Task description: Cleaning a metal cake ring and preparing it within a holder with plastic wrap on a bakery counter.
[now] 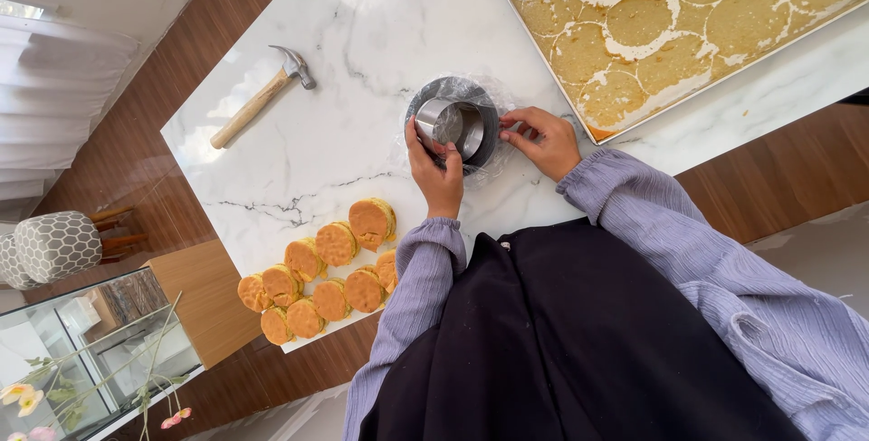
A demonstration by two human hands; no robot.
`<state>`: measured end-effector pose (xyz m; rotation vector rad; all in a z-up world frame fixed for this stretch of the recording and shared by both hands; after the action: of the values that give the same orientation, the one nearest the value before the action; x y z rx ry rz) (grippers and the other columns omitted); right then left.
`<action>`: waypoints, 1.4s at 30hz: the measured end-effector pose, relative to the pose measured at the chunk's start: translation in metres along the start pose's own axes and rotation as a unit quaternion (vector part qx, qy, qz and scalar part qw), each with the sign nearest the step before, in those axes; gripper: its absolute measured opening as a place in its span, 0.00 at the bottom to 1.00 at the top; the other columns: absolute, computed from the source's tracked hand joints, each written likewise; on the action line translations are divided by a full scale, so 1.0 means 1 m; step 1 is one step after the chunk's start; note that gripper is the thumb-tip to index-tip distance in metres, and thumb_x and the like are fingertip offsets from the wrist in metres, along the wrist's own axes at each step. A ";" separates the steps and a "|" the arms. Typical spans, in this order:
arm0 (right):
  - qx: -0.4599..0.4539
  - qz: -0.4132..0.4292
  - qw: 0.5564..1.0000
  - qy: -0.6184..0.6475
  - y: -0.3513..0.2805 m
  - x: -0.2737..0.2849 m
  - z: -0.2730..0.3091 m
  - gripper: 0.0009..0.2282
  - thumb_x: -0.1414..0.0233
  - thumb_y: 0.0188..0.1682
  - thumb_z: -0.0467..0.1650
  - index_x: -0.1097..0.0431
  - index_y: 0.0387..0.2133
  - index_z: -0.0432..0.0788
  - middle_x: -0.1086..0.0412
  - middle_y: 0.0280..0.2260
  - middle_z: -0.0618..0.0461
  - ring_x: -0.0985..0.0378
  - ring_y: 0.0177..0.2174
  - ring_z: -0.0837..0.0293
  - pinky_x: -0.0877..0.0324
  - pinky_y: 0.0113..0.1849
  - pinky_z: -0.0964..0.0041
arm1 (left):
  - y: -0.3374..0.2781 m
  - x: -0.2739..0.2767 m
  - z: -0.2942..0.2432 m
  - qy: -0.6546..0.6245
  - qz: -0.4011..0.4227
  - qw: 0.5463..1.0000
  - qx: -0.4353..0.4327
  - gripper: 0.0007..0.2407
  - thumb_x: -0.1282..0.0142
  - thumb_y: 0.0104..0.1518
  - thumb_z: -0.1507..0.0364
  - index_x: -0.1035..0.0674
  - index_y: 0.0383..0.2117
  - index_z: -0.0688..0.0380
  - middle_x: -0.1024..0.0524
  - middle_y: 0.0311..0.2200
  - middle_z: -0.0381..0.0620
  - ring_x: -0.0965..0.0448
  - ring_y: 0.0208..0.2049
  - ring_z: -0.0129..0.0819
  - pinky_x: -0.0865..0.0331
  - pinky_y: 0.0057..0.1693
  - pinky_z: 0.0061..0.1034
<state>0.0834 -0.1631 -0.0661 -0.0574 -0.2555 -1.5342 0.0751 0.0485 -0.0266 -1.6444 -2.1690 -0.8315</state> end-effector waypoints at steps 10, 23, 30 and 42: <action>-0.062 0.004 0.996 0.064 0.002 -0.006 -0.015 0.11 0.36 0.46 0.26 0.24 0.42 0.39 0.21 0.37 0.52 0.20 0.32 0.64 0.25 0.34 0.69 | 0.002 0.000 -0.005 0.002 -0.003 1.000 -0.010 0.31 0.45 0.55 0.76 0.40 0.68 0.63 0.28 0.52 0.57 0.25 0.48 0.44 0.30 0.58 0.32; -0.045 -0.025 0.997 0.053 0.005 -0.003 -0.009 0.06 0.38 0.47 0.24 0.22 0.37 0.37 0.20 0.35 0.51 0.16 0.35 0.63 0.22 0.38 0.70 | 0.002 0.000 -0.012 0.025 -0.008 1.000 -0.016 0.31 0.45 0.54 0.77 0.40 0.68 0.60 0.30 0.44 0.49 0.28 0.39 0.34 0.29 0.48 0.26; -0.029 -0.026 0.999 0.026 0.006 0.003 0.004 0.08 0.37 0.46 0.24 0.22 0.38 0.37 0.21 0.36 0.49 0.16 0.35 0.60 0.22 0.38 0.68 | 0.003 -0.002 -0.006 -0.014 0.010 0.999 0.042 0.31 0.46 0.53 0.77 0.39 0.68 0.60 0.30 0.34 0.44 0.30 0.31 0.28 0.29 0.42 0.23; 0.009 -0.042 0.999 0.022 0.008 0.004 0.006 0.06 0.38 0.46 0.22 0.22 0.36 0.37 0.21 0.36 0.49 0.16 0.36 0.58 0.21 0.38 0.67 | 0.003 0.000 -0.009 0.013 0.007 1.000 -0.007 0.31 0.46 0.55 0.77 0.40 0.69 0.59 0.26 0.48 0.55 0.23 0.43 0.40 0.27 0.51 0.29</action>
<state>0.0905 -0.1657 -0.0581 0.0010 -0.2402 -1.6137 0.0767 0.0435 -0.0192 -1.6445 -2.1357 -0.8622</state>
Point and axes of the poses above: each hand's wrist, its own y-axis towards the middle knuckle, its own x-axis out of the back of the hand, z = x × y, the point moved 5 cm from there along y, towards the middle knuckle
